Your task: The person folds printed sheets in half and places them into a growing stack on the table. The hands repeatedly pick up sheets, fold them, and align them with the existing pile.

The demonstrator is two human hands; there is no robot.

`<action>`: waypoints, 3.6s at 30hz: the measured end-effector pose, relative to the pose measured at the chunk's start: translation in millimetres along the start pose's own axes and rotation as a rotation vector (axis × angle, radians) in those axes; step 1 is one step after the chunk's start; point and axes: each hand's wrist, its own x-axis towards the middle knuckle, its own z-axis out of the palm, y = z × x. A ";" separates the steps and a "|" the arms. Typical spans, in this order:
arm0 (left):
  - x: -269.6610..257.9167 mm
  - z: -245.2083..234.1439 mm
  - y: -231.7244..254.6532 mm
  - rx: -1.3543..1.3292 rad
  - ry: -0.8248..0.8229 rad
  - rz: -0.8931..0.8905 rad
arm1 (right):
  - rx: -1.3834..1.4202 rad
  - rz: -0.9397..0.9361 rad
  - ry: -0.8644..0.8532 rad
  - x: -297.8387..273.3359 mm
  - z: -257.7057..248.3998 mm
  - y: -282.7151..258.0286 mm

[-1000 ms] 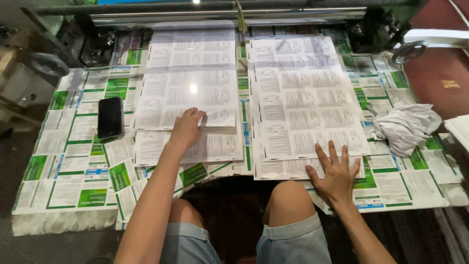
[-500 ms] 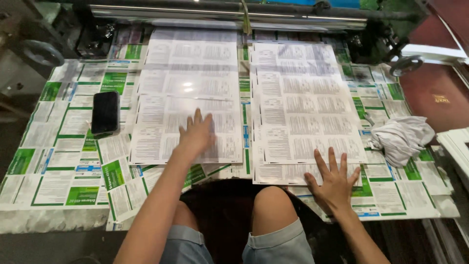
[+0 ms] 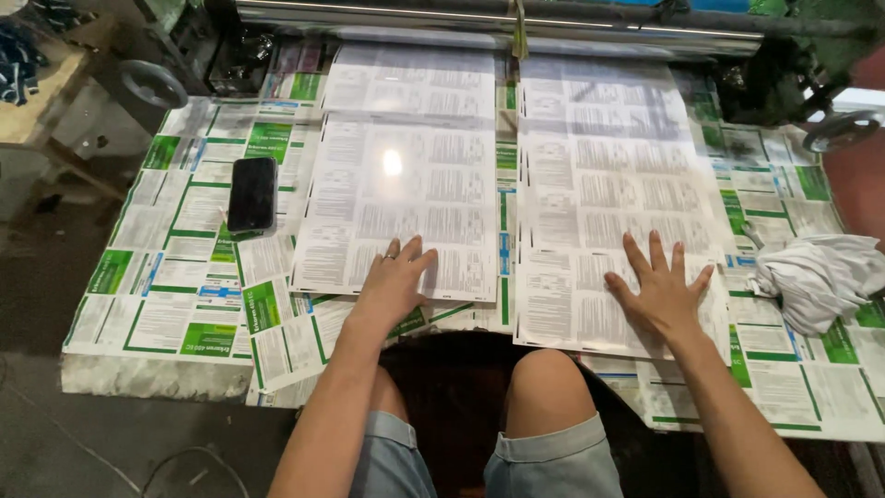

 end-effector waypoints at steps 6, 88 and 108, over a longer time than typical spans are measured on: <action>-3.9 6.1 -14.7 -0.227 -0.006 0.037 | -0.009 0.016 -0.038 38.7 3.5 -1.1; 22.9 0.5 29.4 0.056 -0.240 -0.160 | -0.067 -0.114 0.012 -33.7 -2.5 -23.1; 4.2 18.2 -0.1 -0.219 -0.010 0.030 | -0.057 -0.091 -0.182 84.0 0.1 -38.9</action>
